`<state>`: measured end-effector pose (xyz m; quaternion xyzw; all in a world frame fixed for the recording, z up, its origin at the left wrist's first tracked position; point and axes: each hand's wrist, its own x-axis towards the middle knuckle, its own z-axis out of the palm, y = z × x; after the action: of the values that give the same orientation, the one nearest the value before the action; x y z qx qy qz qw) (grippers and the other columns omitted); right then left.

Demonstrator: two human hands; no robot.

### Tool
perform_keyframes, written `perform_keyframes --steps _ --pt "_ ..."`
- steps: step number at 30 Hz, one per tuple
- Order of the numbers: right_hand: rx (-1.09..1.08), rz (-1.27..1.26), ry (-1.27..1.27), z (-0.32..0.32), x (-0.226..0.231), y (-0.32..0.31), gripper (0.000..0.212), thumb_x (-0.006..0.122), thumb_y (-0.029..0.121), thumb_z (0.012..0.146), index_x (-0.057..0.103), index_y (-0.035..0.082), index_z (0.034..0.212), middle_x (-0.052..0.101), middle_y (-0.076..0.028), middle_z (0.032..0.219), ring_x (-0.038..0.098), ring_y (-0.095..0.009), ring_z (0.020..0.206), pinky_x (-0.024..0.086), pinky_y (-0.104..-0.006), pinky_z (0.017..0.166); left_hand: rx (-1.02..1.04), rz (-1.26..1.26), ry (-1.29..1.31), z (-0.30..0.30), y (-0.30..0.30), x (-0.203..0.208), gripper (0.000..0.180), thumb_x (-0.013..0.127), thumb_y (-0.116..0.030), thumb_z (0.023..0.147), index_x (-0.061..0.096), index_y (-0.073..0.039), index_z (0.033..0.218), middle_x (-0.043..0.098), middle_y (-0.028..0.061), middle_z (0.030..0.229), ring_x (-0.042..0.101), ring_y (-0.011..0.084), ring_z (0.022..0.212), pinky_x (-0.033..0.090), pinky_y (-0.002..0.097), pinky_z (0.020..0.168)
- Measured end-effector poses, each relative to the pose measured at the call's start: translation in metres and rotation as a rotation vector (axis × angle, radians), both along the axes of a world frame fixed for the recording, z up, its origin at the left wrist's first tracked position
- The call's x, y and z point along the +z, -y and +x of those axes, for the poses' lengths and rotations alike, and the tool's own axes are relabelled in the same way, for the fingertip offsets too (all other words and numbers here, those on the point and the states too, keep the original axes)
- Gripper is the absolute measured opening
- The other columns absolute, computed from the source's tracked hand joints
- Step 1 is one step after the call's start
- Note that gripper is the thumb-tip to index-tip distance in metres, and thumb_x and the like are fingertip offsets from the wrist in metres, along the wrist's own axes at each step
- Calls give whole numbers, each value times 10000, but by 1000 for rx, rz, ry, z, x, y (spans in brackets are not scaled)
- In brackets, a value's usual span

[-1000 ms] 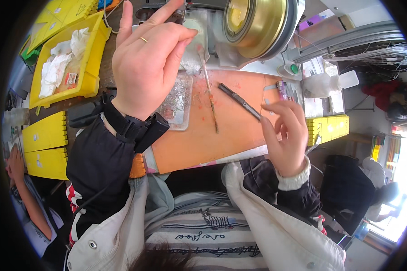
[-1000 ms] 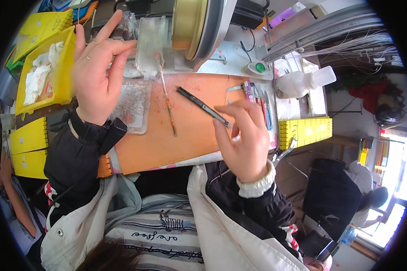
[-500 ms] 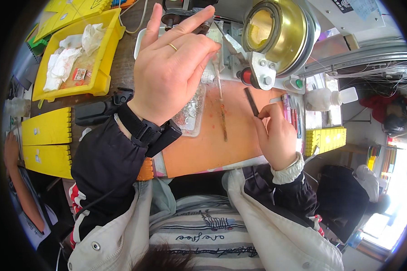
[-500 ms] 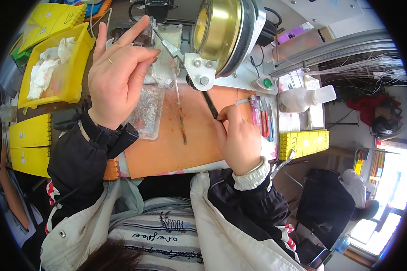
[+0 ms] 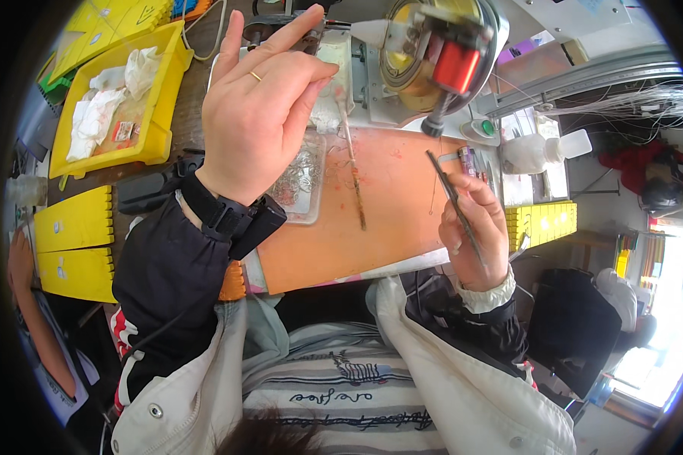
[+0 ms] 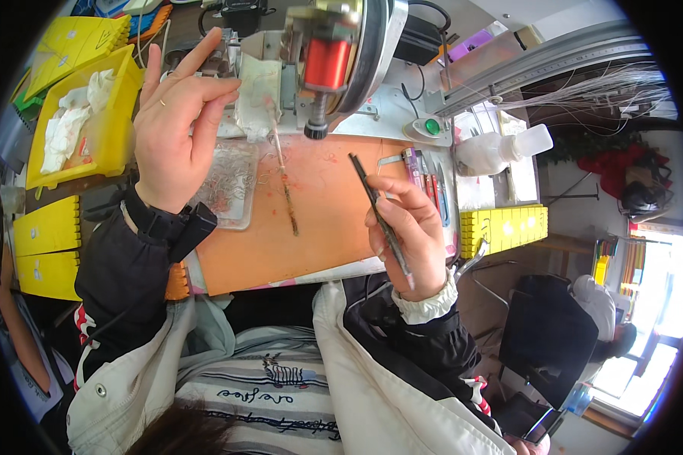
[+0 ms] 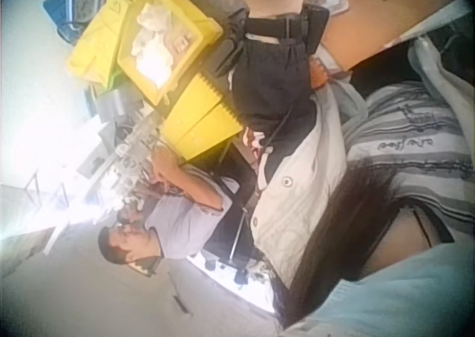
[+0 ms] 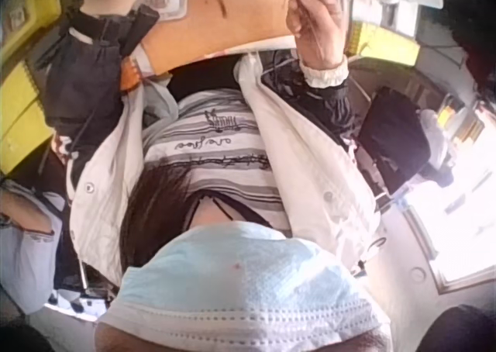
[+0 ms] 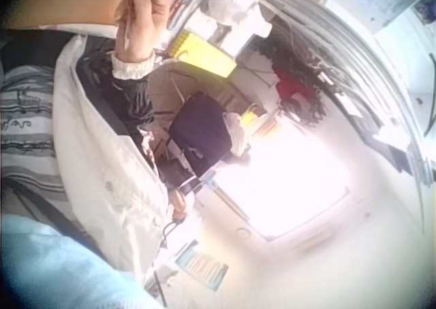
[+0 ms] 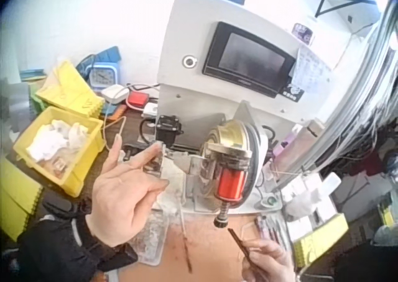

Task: The recorder is assembling small electronic or decorative components at a workbench, using glue and precision tools.

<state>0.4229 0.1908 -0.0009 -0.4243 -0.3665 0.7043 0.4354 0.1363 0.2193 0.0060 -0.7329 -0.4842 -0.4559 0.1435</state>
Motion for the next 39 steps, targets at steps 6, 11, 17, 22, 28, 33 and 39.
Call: perform_keyframes --steps 6,11,17,22,28,33,39 --pt "-5 -190 -195 -1 -5 -6 259 476 159 979 572 49 1193 699 -54 877 419 -92 458 330 -215 451 -19 -18 -15 -4 1 0 135 606 21 861 656 -77 940 693 58 793 603 291 1206 270 528 1126" --pt "-37 -92 -63 -3 -8 -4 309 535 172 980 588 -24 1212 686 -86 897 503 -105 524 383 -223 507 -8 -28 -22 -4 2 -1 133 595 16 875 649 -78 951 690 48 778 599 295 1211 260 527 1129" --pt "-81 150 112 2 -11 3 272 544 154 1003 602 -30 1194 609 -19 756 516 -74 608 393 -190 569 -27 -24 -24 -3 1 -1 135 592 16 877 651 -79 953 690 50 783 602 295 1207 257 531 1130" --pt "-117 192 111 -14 16 8 375 506 112 1004 466 -32 1348 686 -118 874 653 -170 722 518 -248 689 -17 -19 -12 -3 0 -1 137 614 36 850 654 -70 927 699 75 841 616 288 1185 265 535 1128" --pt "215 665 363 -10 25 13 463 488 72 953 394 -120 1364 666 -163 747 638 -184 604 518 -268 592 -1 12 28 -7 -2 -7 93 656 -4 815 640 -88 852 713 103 1057 675 185 964 296 484 1132" --pt "235 578 -492 -12 40 -2 438 505 186 961 458 -83 1304 672 -129 698 611 -183 502 492 -316 494 -15 18 46 -7 -3 -4 88 651 -4 798 637 -79 842 707 111 1074 666 207 1022 295 498 1131" --pt "174 833 -131 -23 74 -26 382 458 352 1036 539 -19 1072 460 52 491 409 -69 410 267 -228 404 -34 3 60 -7 1 -5 107 656 -13 773 643 -98 836 686 22 860 630 220 1150 257 539 1143"
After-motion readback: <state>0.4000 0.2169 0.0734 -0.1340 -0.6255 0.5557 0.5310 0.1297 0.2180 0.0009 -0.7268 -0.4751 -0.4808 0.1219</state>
